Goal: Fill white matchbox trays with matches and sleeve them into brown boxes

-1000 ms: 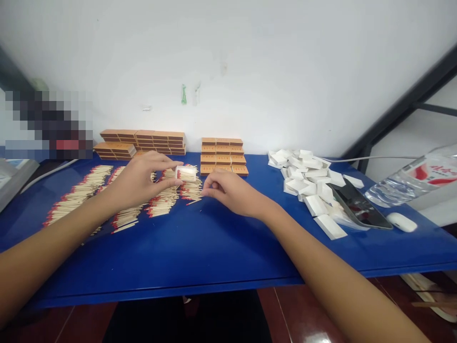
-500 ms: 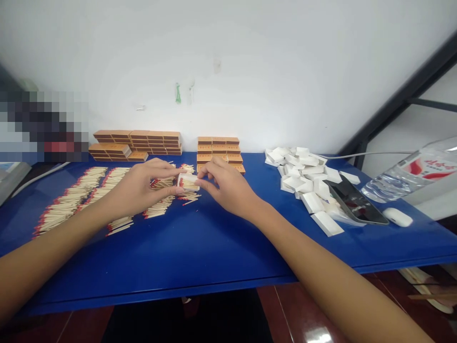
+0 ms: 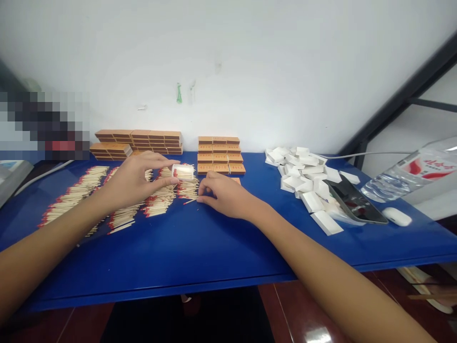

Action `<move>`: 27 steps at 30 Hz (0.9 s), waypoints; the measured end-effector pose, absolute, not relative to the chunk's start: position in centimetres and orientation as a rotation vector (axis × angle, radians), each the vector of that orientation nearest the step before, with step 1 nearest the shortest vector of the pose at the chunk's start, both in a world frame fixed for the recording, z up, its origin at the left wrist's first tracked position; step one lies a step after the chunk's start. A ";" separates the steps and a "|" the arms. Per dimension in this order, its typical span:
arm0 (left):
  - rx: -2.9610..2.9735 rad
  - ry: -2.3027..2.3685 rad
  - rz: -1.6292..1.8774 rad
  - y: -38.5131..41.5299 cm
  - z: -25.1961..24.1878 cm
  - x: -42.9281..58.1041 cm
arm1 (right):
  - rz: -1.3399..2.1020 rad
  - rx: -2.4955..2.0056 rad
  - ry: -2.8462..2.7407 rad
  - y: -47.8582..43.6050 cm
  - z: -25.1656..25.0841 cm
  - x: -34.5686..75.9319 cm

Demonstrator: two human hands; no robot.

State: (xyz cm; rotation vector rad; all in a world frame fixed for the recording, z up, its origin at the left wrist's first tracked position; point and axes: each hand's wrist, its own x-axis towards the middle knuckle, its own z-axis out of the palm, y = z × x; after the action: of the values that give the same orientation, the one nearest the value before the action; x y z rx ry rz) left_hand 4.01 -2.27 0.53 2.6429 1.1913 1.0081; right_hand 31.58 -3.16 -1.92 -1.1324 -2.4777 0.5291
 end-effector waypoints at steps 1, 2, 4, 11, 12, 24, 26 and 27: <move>2.651 1.192 1.002 -2.3 0.5 4.0 | 0.540 -1.154 -2.483 -3.2 -1.9 31.5; 2.659 1.192 0.997 -2.3 0.6 4.0 | 0.543 -1.164 -2.489 -3.1 -1.9 31.5; 2.673 1.188 0.984 -2.4 0.7 4.1 | 0.544 -1.160 -2.502 -3.1 -1.9 31.4; 2.663 1.169 1.009 -2.5 0.7 4.0 | 0.575 -1.072 -2.493 -3.4 -1.6 31.5; 2.665 1.166 1.010 -2.5 0.7 4.0 | 0.584 -1.056 -2.496 -3.5 -1.6 31.5; 2.694 1.161 0.992 -2.5 0.7 4.0 | 0.556 -0.995 -2.466 -3.9 -2.2 30.6; 2.687 1.154 1.001 -2.5 0.7 4.1 | 0.550 -1.001 -2.476 -3.7 -2.4 30.5; 2.685 1.156 1.001 -2.5 0.7 4.1 | 0.555 -1.008 -2.487 -3.7 -2.5 30.5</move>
State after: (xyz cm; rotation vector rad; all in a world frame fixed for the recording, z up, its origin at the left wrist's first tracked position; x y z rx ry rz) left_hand 4.07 -2.50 0.71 2.6850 1.1558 1.0005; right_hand 30.48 -3.68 -2.51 -1.0079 -2.4870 0.5549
